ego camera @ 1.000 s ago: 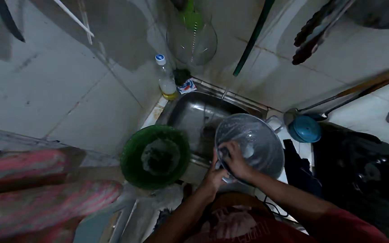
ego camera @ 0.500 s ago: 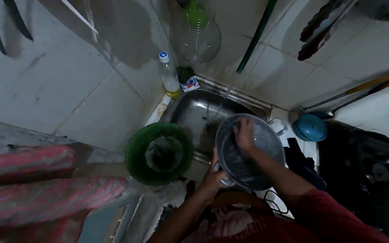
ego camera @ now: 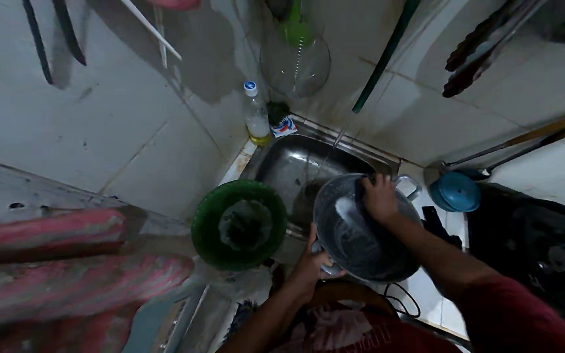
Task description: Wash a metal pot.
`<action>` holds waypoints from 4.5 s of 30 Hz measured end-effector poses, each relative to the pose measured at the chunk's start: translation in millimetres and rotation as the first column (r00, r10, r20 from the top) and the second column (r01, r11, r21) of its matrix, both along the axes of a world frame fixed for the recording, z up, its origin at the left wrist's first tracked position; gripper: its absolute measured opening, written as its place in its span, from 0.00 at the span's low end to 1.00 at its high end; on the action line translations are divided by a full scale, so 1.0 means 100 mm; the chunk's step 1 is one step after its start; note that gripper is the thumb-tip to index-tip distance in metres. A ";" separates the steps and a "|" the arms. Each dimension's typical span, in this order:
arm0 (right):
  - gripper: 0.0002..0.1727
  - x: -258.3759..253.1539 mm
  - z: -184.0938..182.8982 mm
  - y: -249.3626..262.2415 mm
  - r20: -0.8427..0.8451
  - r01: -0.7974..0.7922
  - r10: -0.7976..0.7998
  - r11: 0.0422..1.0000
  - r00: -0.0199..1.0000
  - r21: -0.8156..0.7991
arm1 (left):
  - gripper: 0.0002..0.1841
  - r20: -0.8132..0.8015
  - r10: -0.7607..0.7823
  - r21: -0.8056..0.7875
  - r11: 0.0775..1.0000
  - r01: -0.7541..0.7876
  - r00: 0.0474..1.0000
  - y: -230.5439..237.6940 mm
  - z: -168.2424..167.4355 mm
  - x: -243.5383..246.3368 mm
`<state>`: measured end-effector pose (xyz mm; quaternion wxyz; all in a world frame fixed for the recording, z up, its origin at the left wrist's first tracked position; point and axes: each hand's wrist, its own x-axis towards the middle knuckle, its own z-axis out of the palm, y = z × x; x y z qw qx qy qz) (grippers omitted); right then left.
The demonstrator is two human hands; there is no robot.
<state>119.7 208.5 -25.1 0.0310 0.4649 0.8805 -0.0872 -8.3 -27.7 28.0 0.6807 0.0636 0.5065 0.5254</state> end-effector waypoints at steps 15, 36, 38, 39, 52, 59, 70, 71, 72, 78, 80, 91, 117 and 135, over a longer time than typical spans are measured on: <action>0.23 -1.57 0.22 0.67 -0.365 -0.213 -0.741 0.297 0.564 -0.931 | 0.51 -0.143 0.313 0.065 0.949 -0.307 0.939 0.58 -0.01 -0.69; 0.31 -1.49 0.24 0.91 -0.491 -0.266 -0.511 0.452 0.706 -0.852 | 0.51 -0.059 0.261 0.043 0.965 -0.259 0.963 0.50 -0.12 -0.69; 0.29 -1.51 0.23 0.95 -0.500 -0.244 -0.477 0.500 0.723 -0.831 | 0.51 -0.052 0.257 0.045 0.966 -0.255 0.965 0.49 -0.12 -0.68; 0.24 -1.53 0.24 0.96 -0.506 -0.225 -0.469 0.533 0.724 -0.816 | 0.51 -0.049 0.254 0.045 0.967 -0.252 0.966 0.49 -0.12 -0.68; 0.32 -1.88 0.63 0.77 -0.294 0.135 -0.257 0.915 0.921 -0.380 | 0.51 -0.063 0.226 0.068 0.973 -0.222 0.972 0.51 -0.15 -0.65; 0.19 -2.24 0.71 -0.28 -0.536 -0.345 0.015 0.780 0.844 -0.522 | 0.51 -0.039 0.224 0.065 0.973 -0.221 0.974 0.54 -0.22 -0.57; 0.20 -1.18 1.15 0.26 -0.163 -0.281 0.254 0.944 0.953 -0.172 | 0.44 0.102 0.252 0.033 0.966 -0.256 0.962 0.37 -0.15 -0.56; 0.22 -0.98 1.16 0.49 -0.112 -0.130 0.124 0.990 0.986 -0.049 | 0.43 0.109 0.252 0.028 0.966 -0.256 0.962 0.35 -0.14 -0.57; 0.27 -0.78 1.14 0.73 -0.078 -0.002 0.003 1.000 0.997 0.018 | 0.42 0.117 0.253 0.024 0.966 -0.257 0.960 0.33 -0.14 -0.58; 0.29 -0.19 1.06 1.18 -0.148 0.315 -0.481 0.747 0.864 -0.586 | 0.37 0.164 0.265 -0.007 0.963 -0.268 0.950 0.44 -0.17 -0.58; 0.26 -0.16 1.15 1.15 -0.247 0.310 -0.537 0.741 0.807 -0.596 | 0.35 0.190 0.264 -0.039 0.964 -0.262 0.946 0.53 -0.19 -0.56; 0.32 -0.27 2.02 0.61 -0.192 0.308 -0.280 0.942 0.941 0.134 | 0.21 -0.207 0.138 -0.089 0.983 -0.159 0.969 1.47 -0.73 -0.37; 0.21 0.34 0.16 0.73 -0.591 0.329 -0.758 0.653 0.277 -0.683 | 0.35 -0.340 -0.188 -0.042 0.982 0.185 0.922 1.40 -0.02 -1.44; 0.22 -1.70 0.56 0.81 -0.417 -0.041 -0.648 0.512 0.638 -0.858 | 0.33 -0.121 0.164 -0.127 0.975 -0.179 0.979 0.67 0.02 -1.14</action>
